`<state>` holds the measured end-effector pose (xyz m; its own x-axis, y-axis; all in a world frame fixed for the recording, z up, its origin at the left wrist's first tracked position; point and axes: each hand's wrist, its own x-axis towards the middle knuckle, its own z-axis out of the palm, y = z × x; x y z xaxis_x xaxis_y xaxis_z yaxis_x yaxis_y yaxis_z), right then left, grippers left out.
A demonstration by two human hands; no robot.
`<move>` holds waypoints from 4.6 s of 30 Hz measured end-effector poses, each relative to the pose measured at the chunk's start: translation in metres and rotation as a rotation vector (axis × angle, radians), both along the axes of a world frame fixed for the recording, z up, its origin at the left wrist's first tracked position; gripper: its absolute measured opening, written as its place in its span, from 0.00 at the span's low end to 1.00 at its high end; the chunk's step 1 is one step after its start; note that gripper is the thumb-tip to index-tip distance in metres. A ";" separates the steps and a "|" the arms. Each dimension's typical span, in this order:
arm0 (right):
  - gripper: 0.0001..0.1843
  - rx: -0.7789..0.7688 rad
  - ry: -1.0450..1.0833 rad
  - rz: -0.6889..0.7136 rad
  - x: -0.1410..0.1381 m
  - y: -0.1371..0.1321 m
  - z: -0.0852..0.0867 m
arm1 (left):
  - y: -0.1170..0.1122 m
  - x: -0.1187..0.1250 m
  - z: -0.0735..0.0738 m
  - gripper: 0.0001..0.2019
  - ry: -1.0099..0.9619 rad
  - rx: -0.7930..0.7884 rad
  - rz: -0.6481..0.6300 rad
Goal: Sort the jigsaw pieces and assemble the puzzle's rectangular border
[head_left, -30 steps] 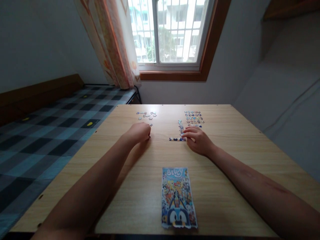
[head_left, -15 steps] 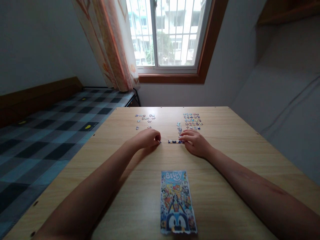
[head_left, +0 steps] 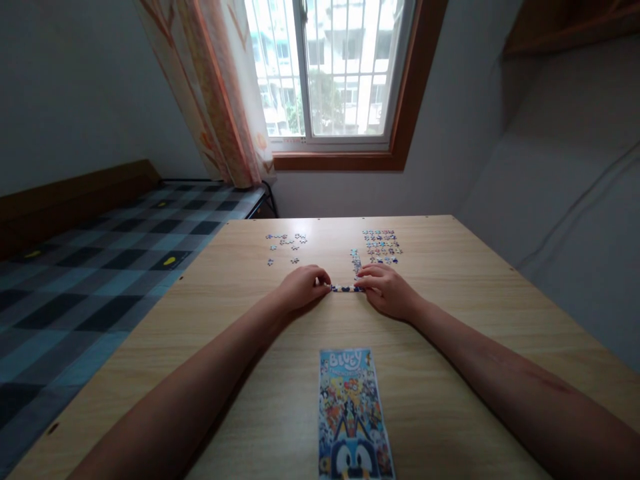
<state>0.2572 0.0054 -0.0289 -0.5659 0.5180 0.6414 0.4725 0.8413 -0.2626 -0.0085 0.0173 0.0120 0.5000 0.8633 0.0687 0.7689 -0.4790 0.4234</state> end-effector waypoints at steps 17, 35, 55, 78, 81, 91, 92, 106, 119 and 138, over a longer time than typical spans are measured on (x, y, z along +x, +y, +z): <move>0.17 -0.015 -0.021 0.016 0.000 0.001 -0.001 | -0.001 -0.001 -0.001 0.09 -0.013 0.024 -0.037; 0.20 -0.034 0.000 0.020 0.000 0.001 -0.001 | -0.003 0.002 -0.002 0.10 -0.043 0.065 0.048; 0.22 -0.100 0.016 -0.036 0.000 0.002 -0.004 | -0.008 0.015 -0.013 0.09 0.011 0.188 0.194; 0.17 -0.119 -0.006 -0.070 0.002 0.002 -0.008 | -0.015 0.014 -0.015 0.09 0.025 0.215 0.184; 0.17 -0.116 -0.007 -0.068 0.002 0.001 -0.008 | -0.014 0.014 -0.016 0.09 0.017 0.219 0.180; 0.16 -0.070 0.023 -0.085 0.002 0.001 -0.010 | -0.011 0.005 -0.015 0.12 -0.036 0.270 0.170; 0.16 -0.073 0.022 -0.082 0.002 0.001 -0.010 | -0.011 0.004 -0.015 0.12 -0.031 0.273 0.170; 0.17 -0.082 0.020 -0.060 0.000 0.001 -0.009 | -0.008 -0.001 -0.016 0.12 -0.107 0.299 0.079; 0.17 -0.085 0.028 -0.077 0.000 0.002 -0.007 | 0.006 -0.027 -0.010 0.20 -0.188 0.572 0.327; 0.20 0.003 -0.016 -0.329 -0.010 0.001 -0.014 | 0.004 -0.004 -0.017 0.17 0.223 0.557 0.189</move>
<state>0.2470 0.0068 -0.0428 -0.3788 0.6725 0.6357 0.7229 0.6439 -0.2504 -0.0122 0.0211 -0.0049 0.3959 0.8031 0.4453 0.9031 -0.4283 -0.0304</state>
